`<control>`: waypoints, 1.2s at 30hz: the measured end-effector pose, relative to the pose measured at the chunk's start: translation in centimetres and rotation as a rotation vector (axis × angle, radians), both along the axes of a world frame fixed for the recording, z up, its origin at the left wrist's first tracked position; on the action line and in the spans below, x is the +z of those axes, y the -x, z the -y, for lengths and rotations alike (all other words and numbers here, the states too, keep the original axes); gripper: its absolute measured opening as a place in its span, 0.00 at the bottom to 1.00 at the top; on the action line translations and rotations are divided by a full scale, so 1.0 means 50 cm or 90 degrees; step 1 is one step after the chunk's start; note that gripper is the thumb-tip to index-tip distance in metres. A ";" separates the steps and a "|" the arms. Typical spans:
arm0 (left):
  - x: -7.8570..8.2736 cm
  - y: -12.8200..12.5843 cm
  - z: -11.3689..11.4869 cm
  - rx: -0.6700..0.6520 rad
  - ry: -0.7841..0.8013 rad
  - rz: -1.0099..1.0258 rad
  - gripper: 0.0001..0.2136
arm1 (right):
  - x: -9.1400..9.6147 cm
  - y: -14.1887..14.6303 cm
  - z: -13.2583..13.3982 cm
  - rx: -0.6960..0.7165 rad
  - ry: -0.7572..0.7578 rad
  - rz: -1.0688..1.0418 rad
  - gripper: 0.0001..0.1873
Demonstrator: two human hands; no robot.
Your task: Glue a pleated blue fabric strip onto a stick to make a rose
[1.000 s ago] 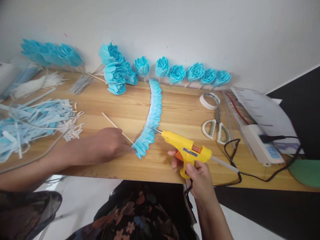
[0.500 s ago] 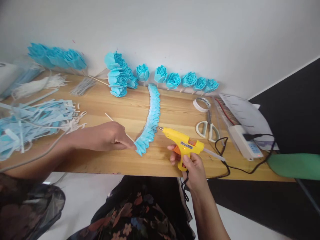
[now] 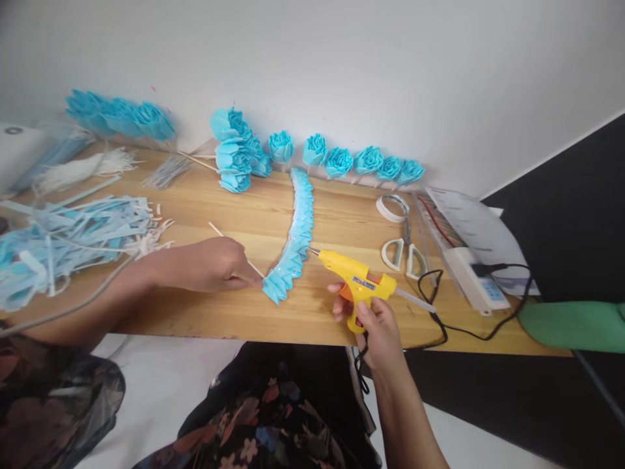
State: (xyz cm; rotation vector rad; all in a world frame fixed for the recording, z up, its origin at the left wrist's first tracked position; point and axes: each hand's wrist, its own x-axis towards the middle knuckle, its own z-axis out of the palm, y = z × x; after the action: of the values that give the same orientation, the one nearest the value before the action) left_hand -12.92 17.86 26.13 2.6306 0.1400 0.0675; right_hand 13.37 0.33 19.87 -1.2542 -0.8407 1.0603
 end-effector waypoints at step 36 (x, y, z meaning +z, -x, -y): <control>-0.061 -0.063 0.047 0.131 0.216 0.149 0.08 | 0.004 -0.001 0.005 0.014 -0.001 -0.020 0.19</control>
State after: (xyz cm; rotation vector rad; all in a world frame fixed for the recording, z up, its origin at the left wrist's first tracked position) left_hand -9.75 15.53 23.10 2.2434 0.3125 0.3859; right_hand 13.43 0.09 20.09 -1.2269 -0.8328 1.0939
